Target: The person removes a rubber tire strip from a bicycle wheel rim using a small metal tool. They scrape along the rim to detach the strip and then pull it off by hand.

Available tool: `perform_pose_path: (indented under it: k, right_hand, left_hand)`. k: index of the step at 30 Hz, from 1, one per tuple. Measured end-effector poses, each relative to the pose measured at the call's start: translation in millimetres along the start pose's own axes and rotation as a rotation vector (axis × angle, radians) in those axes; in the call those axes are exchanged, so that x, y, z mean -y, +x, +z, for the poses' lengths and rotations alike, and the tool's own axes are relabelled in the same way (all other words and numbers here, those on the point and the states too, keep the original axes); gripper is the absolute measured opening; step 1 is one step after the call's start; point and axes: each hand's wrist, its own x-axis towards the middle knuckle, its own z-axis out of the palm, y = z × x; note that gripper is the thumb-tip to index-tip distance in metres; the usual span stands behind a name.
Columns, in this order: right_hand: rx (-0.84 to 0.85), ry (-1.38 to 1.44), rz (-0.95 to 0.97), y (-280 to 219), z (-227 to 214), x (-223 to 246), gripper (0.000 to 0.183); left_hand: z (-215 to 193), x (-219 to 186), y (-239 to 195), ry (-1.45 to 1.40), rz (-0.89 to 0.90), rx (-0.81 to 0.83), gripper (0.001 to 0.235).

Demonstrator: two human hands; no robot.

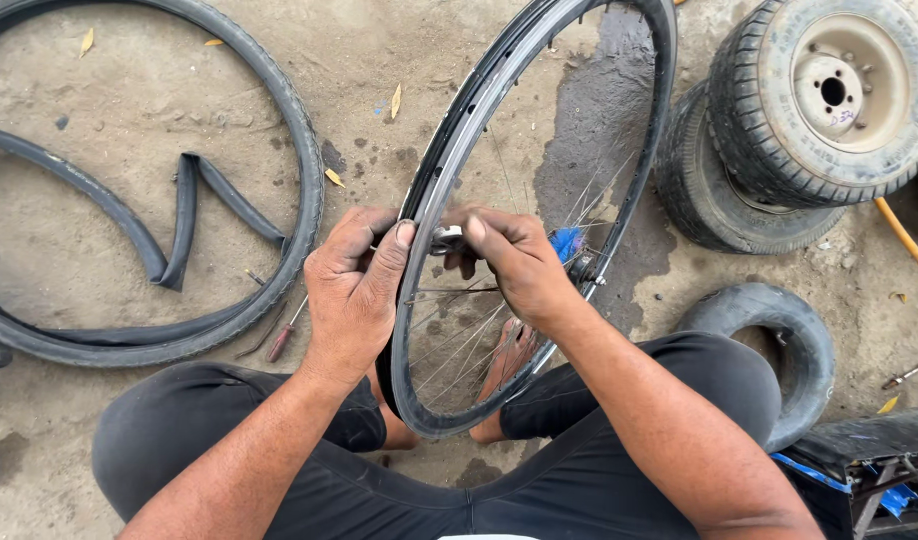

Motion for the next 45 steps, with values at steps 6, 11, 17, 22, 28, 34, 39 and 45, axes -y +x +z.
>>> perform_pose_path:
  k: [6,11,17,22,28,34,39,45]
  right_hand:
    - [0.168,0.059,-0.100,-4,-4,3,0.050]
    - [0.101,0.056,0.029,0,-11,-14,0.025]
    - [-0.045,0.055,-0.011,4,0,-18,0.025]
    - [0.081,0.097,-0.069,-2,-4,-15,0.051]
    - [0.128,0.054,0.056,3,-1,-18,0.036]
    - [-0.032,0.212,0.002,8,10,-38,0.026]
    - [0.134,0.118,-0.062,1,-3,-33,0.056]
    - [0.336,0.145,0.018,14,-9,-22,0.041]
  left_hand:
    - [1,1,-3,-0.175,-0.182,0.044,0.023]
    - [0,0,-5,0.082,-0.036,-0.020,0.019]
    - [-1,-3,-3,0.064,-0.012,-0.009,0.019]
    - [3,1,-1,0.047,0.000,-0.018,0.019]
    - [2,5,-3,0.148,-0.006,-0.034,0.018]
    - [-3,20,-5,0.002,-0.090,-0.023,0.016]
    - [-3,21,-5,-0.026,-0.120,-0.006,0.017]
    - [-1,15,-3,0.002,-0.055,0.005,0.018]
